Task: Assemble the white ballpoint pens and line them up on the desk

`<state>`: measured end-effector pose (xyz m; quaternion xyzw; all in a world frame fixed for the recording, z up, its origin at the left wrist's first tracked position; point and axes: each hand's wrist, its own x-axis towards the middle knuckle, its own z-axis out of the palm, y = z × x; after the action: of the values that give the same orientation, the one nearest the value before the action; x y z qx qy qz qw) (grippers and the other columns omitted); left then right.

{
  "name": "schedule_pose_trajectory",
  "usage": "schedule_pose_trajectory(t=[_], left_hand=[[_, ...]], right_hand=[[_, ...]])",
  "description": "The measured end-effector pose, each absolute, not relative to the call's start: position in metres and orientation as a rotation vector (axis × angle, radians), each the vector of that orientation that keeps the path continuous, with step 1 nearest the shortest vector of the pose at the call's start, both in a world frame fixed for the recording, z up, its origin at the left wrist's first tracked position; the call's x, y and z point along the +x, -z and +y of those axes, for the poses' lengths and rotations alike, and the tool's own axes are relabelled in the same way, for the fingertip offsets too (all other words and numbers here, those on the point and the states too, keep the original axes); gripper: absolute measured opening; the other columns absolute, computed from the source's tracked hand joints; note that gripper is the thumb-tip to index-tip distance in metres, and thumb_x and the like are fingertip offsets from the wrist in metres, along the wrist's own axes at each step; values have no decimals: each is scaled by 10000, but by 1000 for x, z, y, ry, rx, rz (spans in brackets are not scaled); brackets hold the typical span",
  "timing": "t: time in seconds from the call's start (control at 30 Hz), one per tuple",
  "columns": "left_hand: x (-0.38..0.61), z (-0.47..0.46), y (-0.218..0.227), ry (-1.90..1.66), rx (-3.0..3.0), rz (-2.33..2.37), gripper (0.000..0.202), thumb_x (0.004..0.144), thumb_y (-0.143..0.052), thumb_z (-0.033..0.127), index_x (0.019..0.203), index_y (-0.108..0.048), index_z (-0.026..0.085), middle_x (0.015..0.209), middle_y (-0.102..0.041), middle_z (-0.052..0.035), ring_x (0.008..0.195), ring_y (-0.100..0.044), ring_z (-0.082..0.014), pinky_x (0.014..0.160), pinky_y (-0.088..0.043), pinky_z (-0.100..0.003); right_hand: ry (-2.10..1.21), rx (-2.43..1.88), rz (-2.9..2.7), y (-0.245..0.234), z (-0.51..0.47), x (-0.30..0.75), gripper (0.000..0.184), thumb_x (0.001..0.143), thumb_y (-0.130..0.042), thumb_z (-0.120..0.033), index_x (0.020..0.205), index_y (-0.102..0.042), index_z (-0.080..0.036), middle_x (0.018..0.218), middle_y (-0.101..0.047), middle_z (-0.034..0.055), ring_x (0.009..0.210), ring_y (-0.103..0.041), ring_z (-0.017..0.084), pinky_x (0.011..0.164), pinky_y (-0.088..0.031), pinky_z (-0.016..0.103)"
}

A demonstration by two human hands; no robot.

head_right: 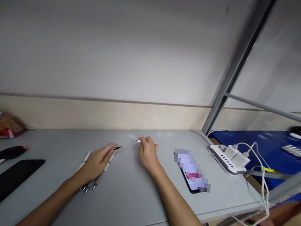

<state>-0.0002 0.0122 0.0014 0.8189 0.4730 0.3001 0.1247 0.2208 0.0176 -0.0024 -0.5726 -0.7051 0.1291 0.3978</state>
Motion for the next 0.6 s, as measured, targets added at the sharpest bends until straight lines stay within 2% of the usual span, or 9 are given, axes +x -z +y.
schedule_pose_trajectory(t=[0.17, 0.3, 0.4, 0.47, 0.6], left_hand=[[0, 12, 2, -793, 2540, 1422, 303, 957, -314, 285, 1103, -576, 246, 969, -700, -32, 913, -633, -191, 792, -426, -314], [2, 9, 5, -721, 2628, 1431, 305, 969, -294, 258, 1123, -557, 269, 1040, -687, -31, 976, -613, -204, 827, -386, -348], [5, 7, 8, -743, 2610, 1429, 295, 978, -291, 288, 1184, -497, 241, 1116, -658, -61, 1029, -592, -217, 861, -373, -374], [8, 5, 8, -754, 2576, 1452, 277, 980, -291, 311, 1135, -498, 214, 1098, -650, -71, 1023, -583, -225, 862, -375, -383], [10, 3, 8, -697, 2609, 1434, 286, 983, -275, 306, 919, -536, 209, 942, -639, -40, 921, -569, -221, 810, -377, -370]], right_hand=[[-152, -1323, -2077, -3, 4, 214, 297, 944, -387, -129, 1130, -598, -223, 1010, -546, 65, 981, -507, 179, 883, -289, 346], [-106, -1225, -2196, -5, -3, 208, 292, 950, -402, -148, 1128, -620, -228, 991, -550, 68, 951, -499, 186, 849, -282, 336], [-67, -1183, -2247, -4, -7, 200, 286, 952, -416, -163, 1165, -599, -220, 1006, -566, 72, 938, -500, 186, 833, -280, 327], [-54, -1175, -2253, -2, -8, 195, 272, 953, -417, -162, 1165, -583, -205, 1008, -586, 71, 926, -507, 184, 834, -280, 322], [-51, -1194, -2234, 0, -8, 190, 210, 958, -414, -162, 1066, -593, -178, 983, -621, 67, 915, -527, 178, 832, -283, 310]])
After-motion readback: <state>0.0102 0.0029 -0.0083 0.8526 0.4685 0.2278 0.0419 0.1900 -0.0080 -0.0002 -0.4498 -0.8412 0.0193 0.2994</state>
